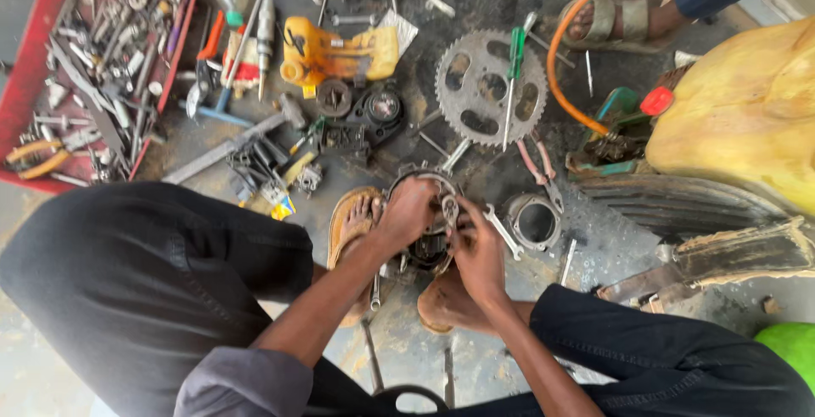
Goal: The person sits on the floor and works on a small engine block. They use a screwdriver to adjust internal components, then use a wrench to tighten a bolt. They also use pliers to manipulate a part of the engine.
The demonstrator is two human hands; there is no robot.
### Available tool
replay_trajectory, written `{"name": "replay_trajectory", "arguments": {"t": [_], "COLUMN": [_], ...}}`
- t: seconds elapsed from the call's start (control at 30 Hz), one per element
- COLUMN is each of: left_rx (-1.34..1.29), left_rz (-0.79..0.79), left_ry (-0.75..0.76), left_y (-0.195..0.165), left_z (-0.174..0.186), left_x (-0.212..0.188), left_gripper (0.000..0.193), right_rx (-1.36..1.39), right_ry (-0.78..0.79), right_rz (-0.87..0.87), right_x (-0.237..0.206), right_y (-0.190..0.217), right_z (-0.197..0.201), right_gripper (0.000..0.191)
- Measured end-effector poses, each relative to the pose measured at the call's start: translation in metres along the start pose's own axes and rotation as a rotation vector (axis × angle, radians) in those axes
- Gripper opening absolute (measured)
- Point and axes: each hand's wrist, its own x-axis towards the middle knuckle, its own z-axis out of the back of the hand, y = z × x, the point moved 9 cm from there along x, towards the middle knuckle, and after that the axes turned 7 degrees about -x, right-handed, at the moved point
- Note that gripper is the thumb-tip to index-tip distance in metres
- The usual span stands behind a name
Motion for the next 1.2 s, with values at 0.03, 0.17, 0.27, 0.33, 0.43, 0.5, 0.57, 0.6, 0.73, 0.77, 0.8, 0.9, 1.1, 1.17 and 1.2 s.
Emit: {"name": "replay_trajectory", "arguments": {"t": [0.03,0.17,0.27,0.33,0.43,0.5,0.57,0.6,0.73,0.77,0.8,0.9,1.1,1.17,1.2], "left_rx": [0.014,0.062,0.056,0.054,0.095,0.137,0.119,0.111,0.201,0.195,0.191,0.218,0.204,0.238,0.255], "left_rz": [0.014,0.031,-0.022,-0.040,-0.032,-0.012,-0.018,-0.019,-0.031,0.007,0.043,0.055,0.087,0.136,0.160], "left_ry": [0.011,0.042,0.038,0.053,0.114,0.160,0.163,0.166,0.193,0.201,0.207,0.225,0.271,0.306,0.322], "left_y": [0.003,0.013,0.016,0.020,0.029,0.034,0.032,0.030,0.023,0.026,0.030,0.037,0.045,0.047,0.048], "left_z": [0.000,0.002,0.002,0.000,-0.003,-0.004,0.000,0.001,0.004,0.004,0.004,0.001,-0.006,-0.008,-0.009], "left_x": [0.000,0.002,0.003,0.004,0.009,0.010,0.011,0.011,0.008,0.008,0.008,0.011,0.006,0.006,0.006], "left_gripper": [0.019,0.020,0.017,0.015,0.014,0.015,0.024,0.029,0.058,0.071,0.085,0.088,0.089,0.091,0.091], "right_rx": [0.012,0.042,0.088,0.139,0.246,0.331,0.396,0.429,0.394,0.337,0.280,0.142,0.070,-0.072,-0.145], "right_ry": [0.006,0.022,0.024,0.029,0.028,0.024,-0.008,-0.023,-0.039,-0.028,-0.018,0.049,0.144,0.104,0.083], "right_rz": [-0.021,-0.027,-0.058,-0.076,-0.110,-0.224,-0.259,-0.279,-0.295,-0.255,-0.212,-0.302,-0.185,-0.089,-0.040], "right_x": [0.000,0.005,0.005,0.005,0.004,0.003,0.004,0.004,0.004,0.005,0.007,0.008,0.015,0.015,0.015], "right_y": [-0.005,-0.013,-0.017,-0.016,-0.012,-0.015,-0.014,-0.014,-0.018,-0.016,-0.015,-0.031,-0.039,-0.035,-0.032], "right_z": [-0.004,-0.013,-0.014,-0.017,-0.026,-0.037,-0.045,-0.049,-0.052,-0.050,-0.048,-0.043,-0.044,-0.046,-0.048], "right_gripper": [0.056,0.058,0.057,0.056,0.054,0.051,0.047,0.046,0.038,0.036,0.034,0.044,0.048,0.048,0.048]}}
